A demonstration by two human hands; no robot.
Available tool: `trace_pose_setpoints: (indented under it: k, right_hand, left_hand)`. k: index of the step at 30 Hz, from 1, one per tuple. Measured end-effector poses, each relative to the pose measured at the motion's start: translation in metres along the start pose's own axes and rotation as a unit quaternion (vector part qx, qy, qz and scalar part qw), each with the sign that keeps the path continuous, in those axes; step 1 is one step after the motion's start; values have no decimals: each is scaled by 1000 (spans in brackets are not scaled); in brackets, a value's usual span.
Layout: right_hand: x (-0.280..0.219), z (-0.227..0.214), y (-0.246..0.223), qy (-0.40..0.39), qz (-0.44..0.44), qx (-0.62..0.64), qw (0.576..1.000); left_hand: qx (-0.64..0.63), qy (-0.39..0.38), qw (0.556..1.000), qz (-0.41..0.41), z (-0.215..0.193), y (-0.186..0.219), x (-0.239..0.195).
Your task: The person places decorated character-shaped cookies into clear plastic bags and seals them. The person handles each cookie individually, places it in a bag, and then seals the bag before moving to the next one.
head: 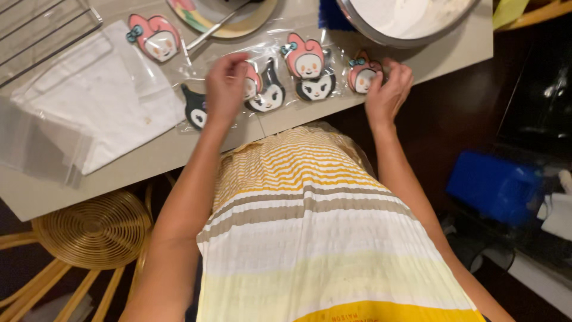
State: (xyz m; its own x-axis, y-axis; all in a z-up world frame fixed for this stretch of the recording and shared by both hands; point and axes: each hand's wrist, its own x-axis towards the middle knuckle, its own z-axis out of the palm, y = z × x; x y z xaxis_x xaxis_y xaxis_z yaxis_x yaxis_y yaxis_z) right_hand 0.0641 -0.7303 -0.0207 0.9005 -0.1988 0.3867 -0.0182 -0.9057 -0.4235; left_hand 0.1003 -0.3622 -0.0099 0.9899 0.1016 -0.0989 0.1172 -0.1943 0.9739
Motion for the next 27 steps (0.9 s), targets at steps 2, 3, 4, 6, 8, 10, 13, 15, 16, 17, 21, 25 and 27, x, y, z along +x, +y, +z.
trace_pose_setpoints:
  k: [2,3,4,6,8,10,13,15,16,17,21,25,27]
  right_hand:
    - [2,-1,-52,-49,-87,106,989]
    - [6,5,-80,-107,-104,157,976]
    - [8,12,-107,-164,-120,207,957]
    - [11,32,-160,-213,-199,228,929]
    - [15,58,-208,-253,-310,215,891]
    - [17,87,-252,-253,-377,182,872]
    - [20,125,-300,-216,-446,113,861]
    - [16,145,-321,-184,-470,67,861]
    - [14,154,-330,-170,-477,45,861]
    - [11,163,-338,-155,-484,24,861]
    - [10,180,-359,-168,-495,-17,852]
    - [15,167,-369,-150,-498,71,851]
    - [13,155,-377,-155,-468,123,861]
  left_hand:
    - [51,108,990,77,-44,-19,8]
    - [74,128,988,49,-68,-28,9]
    - [97,146,984,22,-90,-36,10]
    - [269,173,946,54,-128,-49,4]
    - [371,181,910,39,-156,-56,-2]
    - [405,174,897,-20,-178,-60,-5]
    - [392,117,912,20,-204,-63,0]
    - [417,134,893,101,-217,-68,7]
    - [429,141,881,140,-224,-73,10]
    - [419,118,891,131,-231,-77,13]
    - [367,62,918,135,-251,-91,30]
    - [312,68,933,167,-262,-85,31]
    - [260,66,945,185,-269,-73,21]
